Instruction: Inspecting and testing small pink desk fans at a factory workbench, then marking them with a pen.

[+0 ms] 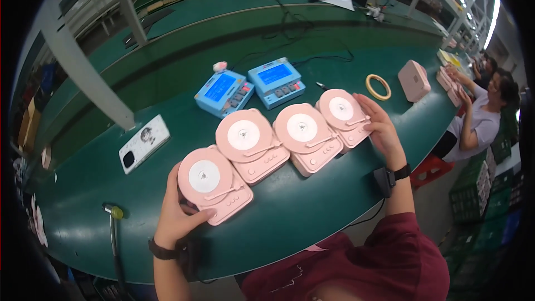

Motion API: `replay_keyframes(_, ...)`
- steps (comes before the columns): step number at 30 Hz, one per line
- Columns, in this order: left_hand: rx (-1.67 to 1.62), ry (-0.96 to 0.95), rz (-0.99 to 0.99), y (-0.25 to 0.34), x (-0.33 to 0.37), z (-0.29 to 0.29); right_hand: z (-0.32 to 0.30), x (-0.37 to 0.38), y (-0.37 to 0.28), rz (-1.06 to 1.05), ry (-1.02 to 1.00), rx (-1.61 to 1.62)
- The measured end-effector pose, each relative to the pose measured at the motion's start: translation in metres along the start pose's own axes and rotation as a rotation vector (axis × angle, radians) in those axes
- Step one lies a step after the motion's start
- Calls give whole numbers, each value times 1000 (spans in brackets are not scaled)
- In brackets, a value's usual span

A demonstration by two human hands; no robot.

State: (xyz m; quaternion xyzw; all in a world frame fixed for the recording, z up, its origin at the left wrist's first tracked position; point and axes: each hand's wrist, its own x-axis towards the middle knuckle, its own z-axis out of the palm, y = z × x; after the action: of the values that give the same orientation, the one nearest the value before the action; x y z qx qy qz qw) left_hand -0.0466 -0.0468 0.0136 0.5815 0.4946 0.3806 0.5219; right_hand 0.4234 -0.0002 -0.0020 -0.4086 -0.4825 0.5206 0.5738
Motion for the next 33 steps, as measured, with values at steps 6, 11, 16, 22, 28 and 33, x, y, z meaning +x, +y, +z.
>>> replay_keyframes(6, 99, 46, 45, -9, 4, -2, -13, -5, 3, -28, -8, 8)
replay_keyframes(11, 166, 34, 109, -11, 3, -6, -3, -4, -1, 18, 40, 68)
replay_keyframes(16, 189, 16, 99, -8, 1, -7, -2, -4, 2, 12, 51, 0)
replay_keyframes(22, 498, 76, 212, -12, 1, -3, -6, -5, 2, 18, 50, -17)
replay_keyframes(28, 499, 91, 201, -20, 2, -5, -14, -5, -1, 14, 61, 41)
replay_keyframes(33, 281, 86, 100, -11, -1, 0, -11, -5, 4, -13, 52, -48)
